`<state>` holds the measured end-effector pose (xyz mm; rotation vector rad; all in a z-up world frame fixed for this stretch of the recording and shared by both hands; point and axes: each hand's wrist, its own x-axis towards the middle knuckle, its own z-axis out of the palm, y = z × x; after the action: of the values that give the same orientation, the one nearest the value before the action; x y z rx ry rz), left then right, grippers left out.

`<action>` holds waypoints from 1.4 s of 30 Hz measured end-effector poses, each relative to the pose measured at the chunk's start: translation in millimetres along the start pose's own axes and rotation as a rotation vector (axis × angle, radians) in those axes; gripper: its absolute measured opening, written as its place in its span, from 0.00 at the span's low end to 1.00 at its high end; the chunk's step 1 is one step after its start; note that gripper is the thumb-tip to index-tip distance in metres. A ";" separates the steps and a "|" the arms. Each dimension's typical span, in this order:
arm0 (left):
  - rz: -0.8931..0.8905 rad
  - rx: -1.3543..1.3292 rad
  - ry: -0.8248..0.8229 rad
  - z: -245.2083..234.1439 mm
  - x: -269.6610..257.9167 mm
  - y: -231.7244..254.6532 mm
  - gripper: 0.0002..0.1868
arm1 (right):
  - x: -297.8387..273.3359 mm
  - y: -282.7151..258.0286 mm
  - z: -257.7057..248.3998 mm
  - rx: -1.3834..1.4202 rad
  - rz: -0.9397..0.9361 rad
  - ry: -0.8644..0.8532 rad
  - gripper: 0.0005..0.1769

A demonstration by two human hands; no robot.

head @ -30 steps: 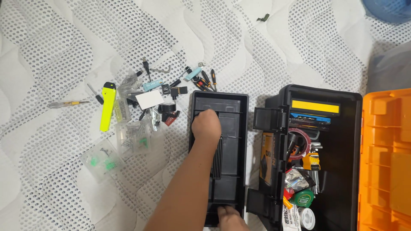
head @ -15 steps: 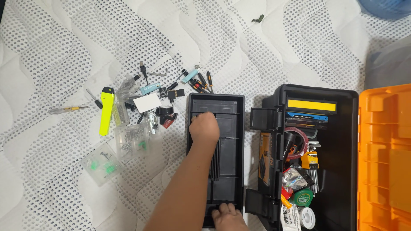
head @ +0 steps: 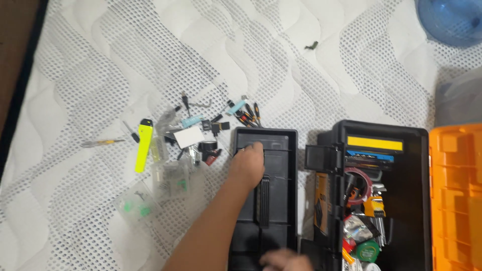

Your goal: The person opens a yellow toolbox and removes multiple items, including small plastic bags, screwdrivers, cables, a utility knife, Allen keys, pliers, a tape measure, and a level, placing them on a white mattress. The person continues to empty the toolbox and arranges the tools on the mattress.

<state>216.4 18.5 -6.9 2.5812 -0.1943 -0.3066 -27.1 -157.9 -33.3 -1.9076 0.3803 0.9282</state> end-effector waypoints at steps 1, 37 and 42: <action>-0.076 -0.127 0.048 -10.3 -0.3 -1.7 0.15 | -5.0 -28.9 -17.6 0.169 0.063 0.091 0.12; -0.481 -0.895 0.162 -138.0 -96.6 71.8 0.16 | -7.1 -133.7 -65.5 -0.280 -0.474 0.790 0.33; -0.390 -0.862 0.397 -186.7 -101.9 22.2 0.14 | 5.4 -269.0 -38.4 -0.446 -0.219 0.393 0.27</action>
<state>164.0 110.9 178.6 1.7459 0.4897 0.0082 155.3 -54.8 139.7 -2.4936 0.1929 0.5149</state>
